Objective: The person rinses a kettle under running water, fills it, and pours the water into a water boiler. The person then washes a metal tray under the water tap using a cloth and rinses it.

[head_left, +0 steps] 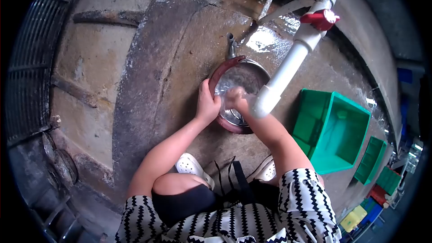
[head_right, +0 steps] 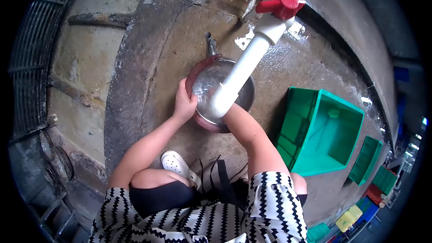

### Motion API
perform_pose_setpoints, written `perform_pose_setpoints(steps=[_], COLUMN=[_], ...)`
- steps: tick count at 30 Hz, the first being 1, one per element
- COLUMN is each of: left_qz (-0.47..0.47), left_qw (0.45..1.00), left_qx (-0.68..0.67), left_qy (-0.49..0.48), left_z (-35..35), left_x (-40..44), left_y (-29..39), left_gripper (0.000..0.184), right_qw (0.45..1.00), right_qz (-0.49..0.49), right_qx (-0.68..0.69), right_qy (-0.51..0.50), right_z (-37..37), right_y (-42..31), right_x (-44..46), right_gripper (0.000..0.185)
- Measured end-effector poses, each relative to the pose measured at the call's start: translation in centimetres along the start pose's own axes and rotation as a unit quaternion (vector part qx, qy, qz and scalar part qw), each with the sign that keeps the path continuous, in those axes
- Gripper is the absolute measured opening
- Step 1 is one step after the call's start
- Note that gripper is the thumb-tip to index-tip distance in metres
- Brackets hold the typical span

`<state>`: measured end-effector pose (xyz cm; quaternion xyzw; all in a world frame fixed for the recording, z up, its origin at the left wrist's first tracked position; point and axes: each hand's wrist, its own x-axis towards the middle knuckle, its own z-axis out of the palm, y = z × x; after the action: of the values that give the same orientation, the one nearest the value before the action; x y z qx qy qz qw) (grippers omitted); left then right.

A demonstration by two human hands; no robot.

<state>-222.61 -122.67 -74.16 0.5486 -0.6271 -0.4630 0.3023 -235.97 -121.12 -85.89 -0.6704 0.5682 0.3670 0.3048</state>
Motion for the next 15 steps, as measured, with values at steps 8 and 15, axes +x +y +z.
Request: perform_pose_setpoints(steps=[8, 15], left_qz=[-0.018, -0.01], left_qw=[0.999, 0.999], left_qx=[0.039, 0.019], left_qy=[-0.025, -0.033], left_z=[-0.6, -0.6], left_x=[0.1, 1.0], left_y=[0.6, 0.3], left_gripper=[0.051, 0.052], right_qw=[0.942, 0.958], right_qz=[-0.248, -0.179], right_qx=[0.121, 0.123], right_qy=[0.191, 0.186], right_z=[0.2, 1.0], right_y=[8.1, 3.2], right_x=[-7.1, -3.3], right_gripper=[0.018, 0.016])
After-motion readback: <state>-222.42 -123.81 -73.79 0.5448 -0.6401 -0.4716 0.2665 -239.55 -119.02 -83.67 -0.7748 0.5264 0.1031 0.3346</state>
